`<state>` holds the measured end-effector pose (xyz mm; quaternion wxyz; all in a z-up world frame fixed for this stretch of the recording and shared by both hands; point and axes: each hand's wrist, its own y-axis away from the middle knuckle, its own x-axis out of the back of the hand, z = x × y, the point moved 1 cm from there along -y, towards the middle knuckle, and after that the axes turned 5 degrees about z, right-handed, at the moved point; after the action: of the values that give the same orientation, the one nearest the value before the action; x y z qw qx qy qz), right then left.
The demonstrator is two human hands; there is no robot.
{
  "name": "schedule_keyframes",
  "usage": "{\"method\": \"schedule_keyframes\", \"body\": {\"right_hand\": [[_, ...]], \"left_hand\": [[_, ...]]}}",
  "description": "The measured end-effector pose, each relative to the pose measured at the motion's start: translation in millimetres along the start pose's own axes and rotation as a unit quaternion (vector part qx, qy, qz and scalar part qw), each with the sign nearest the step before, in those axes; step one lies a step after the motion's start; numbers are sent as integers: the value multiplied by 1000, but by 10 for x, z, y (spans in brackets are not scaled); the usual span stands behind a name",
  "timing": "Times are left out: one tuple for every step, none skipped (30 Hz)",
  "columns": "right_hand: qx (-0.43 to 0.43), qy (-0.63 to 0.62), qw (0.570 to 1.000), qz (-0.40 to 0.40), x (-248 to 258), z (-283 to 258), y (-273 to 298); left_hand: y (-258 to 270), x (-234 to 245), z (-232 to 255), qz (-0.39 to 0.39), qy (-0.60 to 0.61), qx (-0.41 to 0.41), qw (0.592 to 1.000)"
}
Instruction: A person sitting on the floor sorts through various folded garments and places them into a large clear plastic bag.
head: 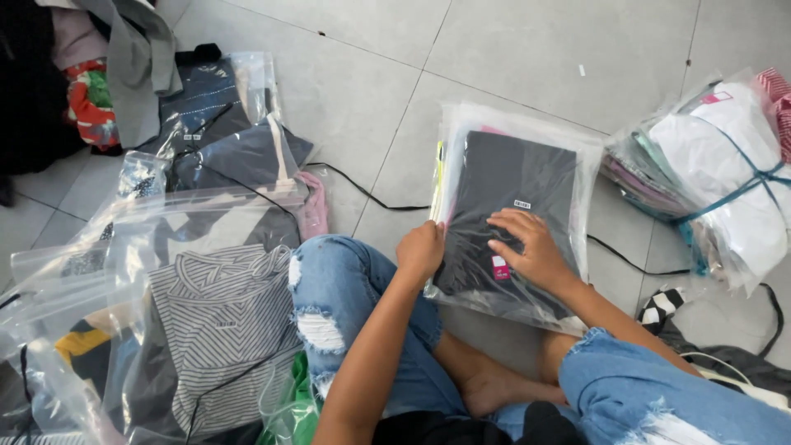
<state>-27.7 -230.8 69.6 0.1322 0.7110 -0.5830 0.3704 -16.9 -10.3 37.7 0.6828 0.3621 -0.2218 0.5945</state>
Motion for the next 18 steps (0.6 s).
{"method": "schedule_keyframes", "body": {"right_hand": [[8, 105, 994, -41, -8, 9, 20], [17, 210, 974, -79, -12, 22, 23], [20, 211, 974, -78, -31, 5, 50], [-14, 247, 959, -139, -59, 1, 57], [-48, 282, 937, -199, -87, -2, 65], [-46, 282, 938, -196, -135, 47, 92], [-53, 295, 929, -215, -189, 103, 122], [-62, 307, 920, -236, -245, 158, 175], [-62, 307, 920, -236, -273, 170, 182], [-56, 309, 922, -227, -301, 178, 195], [-50, 312, 923, -219, -331, 187, 208], [-51, 312, 923, -218, -344, 194, 213], [-49, 308, 927, -209, -358, 200, 217], [-46, 305, 930, -201, -368, 208, 222], [-46, 305, 930, -201, -363, 206, 226], [-45, 303, 931, -201, -360, 202, 222], [-44, 300, 931, -201, -361, 196, 217], [-42, 300, 931, -202, -370, 237, 222]], "left_hand": [[19, 3, -7, -3, 3, 4, 1000], [23, 16, -9, -5, 6, 7, 1000], [158, 215, 116, -2, 6, 5, 1000], [278, 413, 241, -70, 43, 23, 996], [405, 608, 368, -137, 79, 40, 987], [377, 502, 278, -135, 78, 39, 987], [346, 393, 188, -133, 66, 24, 989], [330, 274, 95, -134, 54, 9, 989], [297, 168, 28, -134, 53, 9, 989], [270, 60, -43, -128, 24, 10, 991], [243, -49, -116, -122, -5, 11, 992], [215, -137, -176, -123, -6, 10, 992], [187, -224, -239, -118, -28, 7, 993], [160, -317, -300, -113, -50, 6, 992], [200, -300, -255, -113, -50, 5, 992], [239, -275, -214, -95, -84, -4, 992], [278, -247, -176, -76, -118, -12, 990], [384, -157, -170, -75, -117, -11, 990]]}}
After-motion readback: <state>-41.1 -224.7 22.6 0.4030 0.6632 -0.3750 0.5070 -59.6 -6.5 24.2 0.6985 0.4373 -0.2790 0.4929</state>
